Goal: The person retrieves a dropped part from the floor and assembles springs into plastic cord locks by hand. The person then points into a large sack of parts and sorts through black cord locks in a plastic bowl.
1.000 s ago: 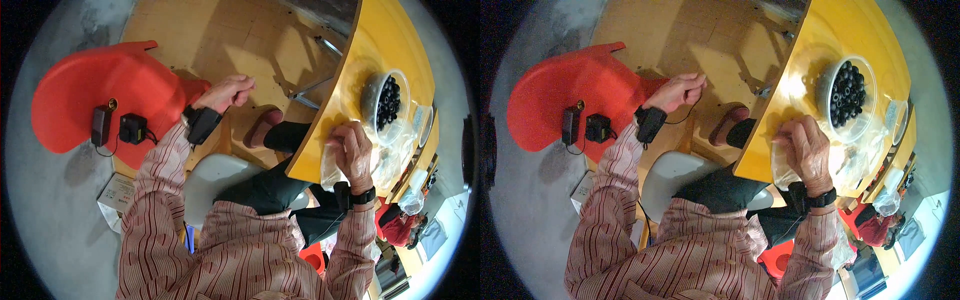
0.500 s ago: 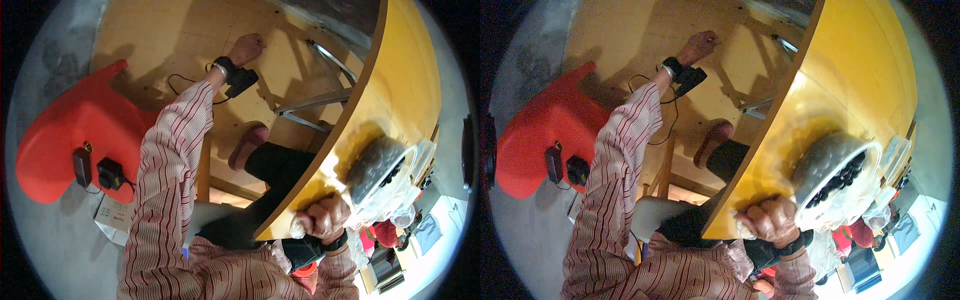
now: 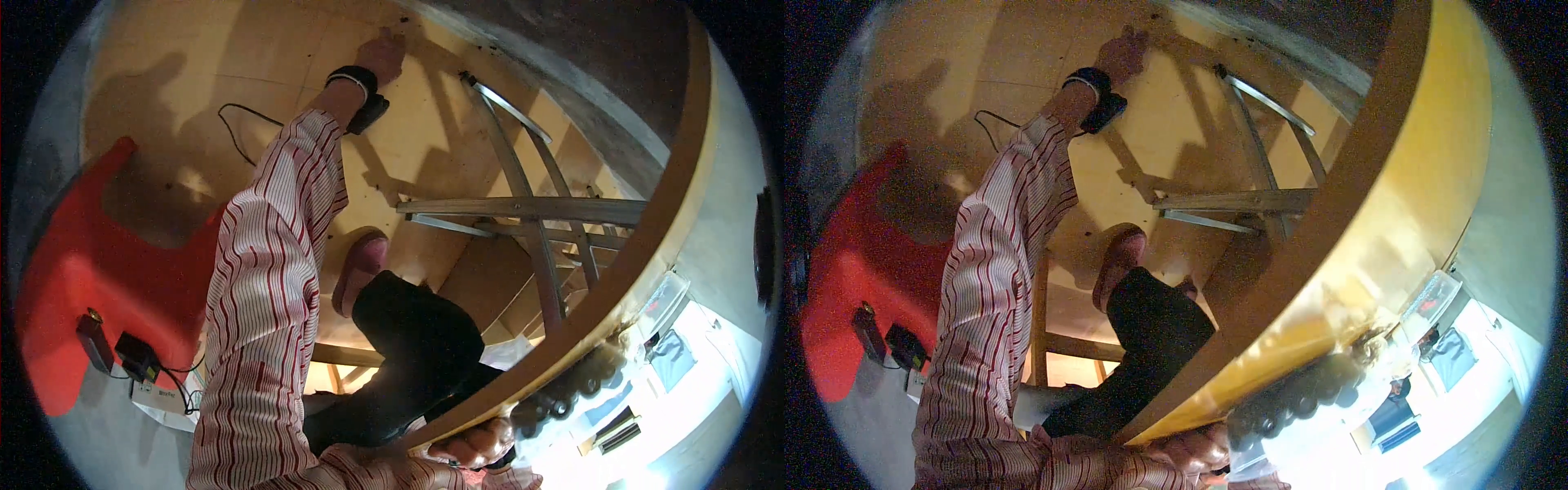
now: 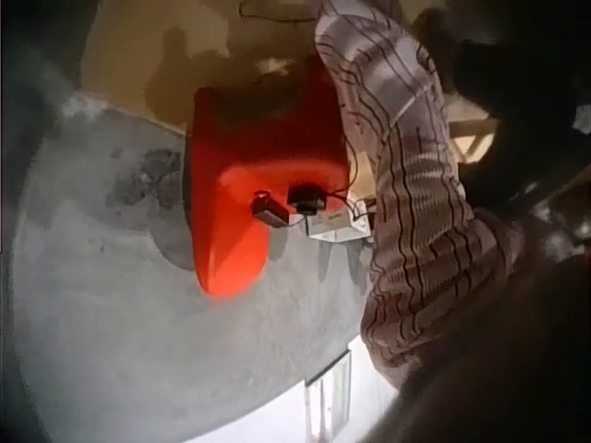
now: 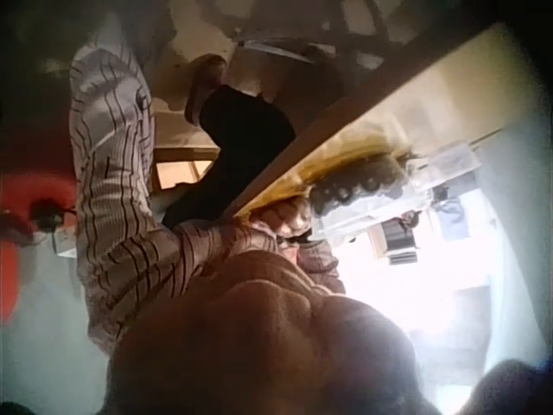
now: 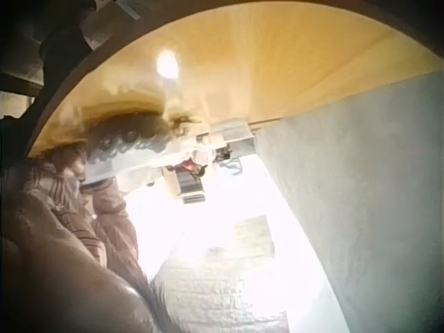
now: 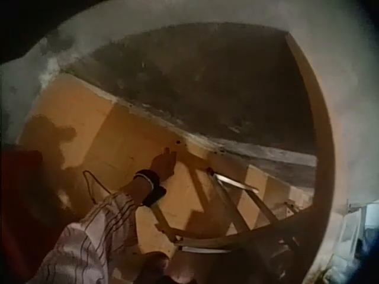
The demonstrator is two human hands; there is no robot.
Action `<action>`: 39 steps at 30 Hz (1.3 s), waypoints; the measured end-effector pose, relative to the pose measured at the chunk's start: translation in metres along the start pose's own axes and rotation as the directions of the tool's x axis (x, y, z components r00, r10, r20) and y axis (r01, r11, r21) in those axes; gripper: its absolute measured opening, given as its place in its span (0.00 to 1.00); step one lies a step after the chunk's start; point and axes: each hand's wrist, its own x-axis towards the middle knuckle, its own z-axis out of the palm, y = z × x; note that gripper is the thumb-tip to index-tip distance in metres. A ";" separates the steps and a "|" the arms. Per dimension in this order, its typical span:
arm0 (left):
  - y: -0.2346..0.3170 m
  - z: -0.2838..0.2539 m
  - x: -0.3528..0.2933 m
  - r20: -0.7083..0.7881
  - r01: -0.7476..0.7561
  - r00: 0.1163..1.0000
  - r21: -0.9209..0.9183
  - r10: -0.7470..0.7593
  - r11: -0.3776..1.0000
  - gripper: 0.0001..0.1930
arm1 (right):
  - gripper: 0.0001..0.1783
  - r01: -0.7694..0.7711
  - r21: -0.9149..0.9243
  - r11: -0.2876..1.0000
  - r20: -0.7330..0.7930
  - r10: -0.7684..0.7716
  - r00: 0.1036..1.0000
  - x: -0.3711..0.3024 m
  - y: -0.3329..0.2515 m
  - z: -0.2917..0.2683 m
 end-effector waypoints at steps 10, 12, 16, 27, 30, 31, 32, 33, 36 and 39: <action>0.036 0.009 0.058 0.084 -0.051 0.995 0.062 0.046 0.997 0.25 | 0.13 -0.012 -0.114 0.993 0.007 0.013 1.000 0.005 0.043 0.008; 0.005 0.017 0.063 0.062 -0.005 0.998 0.029 0.003 1.000 0.25 | 0.13 0.005 -0.102 0.995 -0.012 -0.006 1.000 0.006 0.044 0.008; -0.009 0.026 0.069 0.072 0.051 0.996 -0.031 -0.049 0.998 0.25 | 0.13 0.014 -0.112 0.994 -0.034 -0.018 0.999 0.008 0.050 0.011; -0.018 0.057 0.066 -0.173 -0.087 0.978 0.176 0.118 0.981 0.14 | 0.12 0.017 -0.110 0.994 -0.049 -0.023 0.999 0.005 0.053 0.018; -0.010 0.052 0.052 -0.123 -0.110 0.985 0.097 0.122 0.989 0.15 | 0.12 0.002 -0.094 0.996 -0.023 -0.004 1.000 0.002 0.047 0.014; -0.005 0.049 0.044 -0.052 -0.119 0.991 0.077 0.124 0.990 0.16 | 0.12 -0.005 -0.089 0.996 -0.012 0.004 1.000 0.001 0.044 0.013; -0.009 0.050 0.032 -0.035 -0.114 0.992 0.073 0.117 0.991 0.16 | 0.12 -0.009 -0.075 0.997 -0.006 0.008 1.000 -0.001 0.040 0.012; -0.015 0.050 0.018 -0.058 -0.112 0.990 0.195 0.126 0.974 0.16 | 0.12 -0.012 -0.062 0.998 0.000 0.012 1.000 -0.002 0.035 0.010; -0.024 0.040 -0.013 -0.089 -0.034 0.996 -0.072 0.027 0.997 0.15 | 0.12 -0.021 -0.036 0.999 0.020 0.022 1.000 -0.006 0.024 0.004; -0.025 0.037 -0.039 -0.035 0.089 0.992 -0.460 -0.119 0.883 0.17 | 0.12 -0.024 -0.017 1.000 0.027 0.025 0.999 -0.007 0.016 0.002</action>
